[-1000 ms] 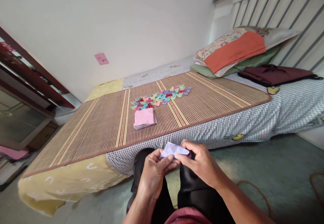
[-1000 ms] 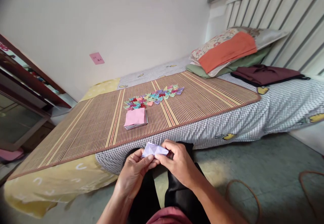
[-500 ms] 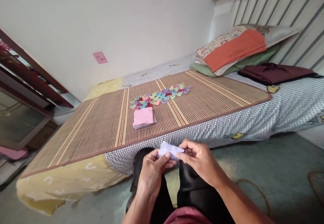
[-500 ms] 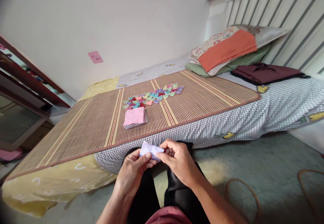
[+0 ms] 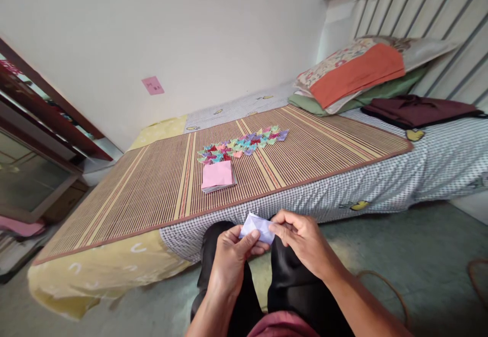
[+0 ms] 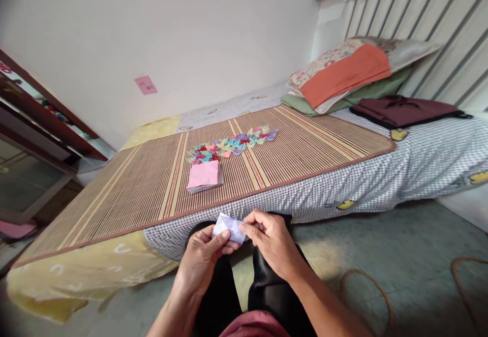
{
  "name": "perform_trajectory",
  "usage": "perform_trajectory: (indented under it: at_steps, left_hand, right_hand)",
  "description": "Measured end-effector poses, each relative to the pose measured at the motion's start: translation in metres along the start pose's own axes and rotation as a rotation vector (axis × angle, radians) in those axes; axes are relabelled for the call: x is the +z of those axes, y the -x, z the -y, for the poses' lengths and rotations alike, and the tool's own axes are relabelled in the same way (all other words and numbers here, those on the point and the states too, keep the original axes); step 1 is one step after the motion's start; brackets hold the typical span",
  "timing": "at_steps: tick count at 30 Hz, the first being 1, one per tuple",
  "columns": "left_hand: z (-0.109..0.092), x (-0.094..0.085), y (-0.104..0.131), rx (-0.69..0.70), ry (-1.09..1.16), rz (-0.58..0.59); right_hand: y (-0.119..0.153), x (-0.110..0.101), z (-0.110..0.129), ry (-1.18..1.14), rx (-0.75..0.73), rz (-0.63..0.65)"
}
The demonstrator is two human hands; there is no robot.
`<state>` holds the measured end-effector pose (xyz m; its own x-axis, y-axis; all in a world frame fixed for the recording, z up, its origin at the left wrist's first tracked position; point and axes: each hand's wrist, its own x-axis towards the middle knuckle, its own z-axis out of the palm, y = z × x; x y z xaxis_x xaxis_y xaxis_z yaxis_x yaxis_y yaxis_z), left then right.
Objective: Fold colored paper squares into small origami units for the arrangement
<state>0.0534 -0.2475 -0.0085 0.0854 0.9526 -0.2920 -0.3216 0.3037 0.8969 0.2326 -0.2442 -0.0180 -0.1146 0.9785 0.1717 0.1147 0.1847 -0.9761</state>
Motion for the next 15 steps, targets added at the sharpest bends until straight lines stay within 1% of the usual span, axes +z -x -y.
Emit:
perform_trajectory:
  at_steps: [4,7,11,15]
  left_hand:
    - [0.002,-0.003,0.0,0.065,-0.043,-0.042]
    - [0.002,-0.004,0.0,0.113,-0.073,-0.042]
    - [0.003,-0.004,0.0,0.155,-0.123,-0.028]
    - [0.004,-0.002,0.002,0.171,-0.148,-0.027]
  right_hand:
    - [0.001,0.006,-0.002,-0.045,-0.022,-0.018]
    - [0.001,0.011,-0.003,-0.095,-0.055,-0.043]
    - [0.0,0.018,-0.004,-0.158,-0.032,-0.052]
    - [0.001,0.021,-0.003,-0.168,-0.006,-0.094]
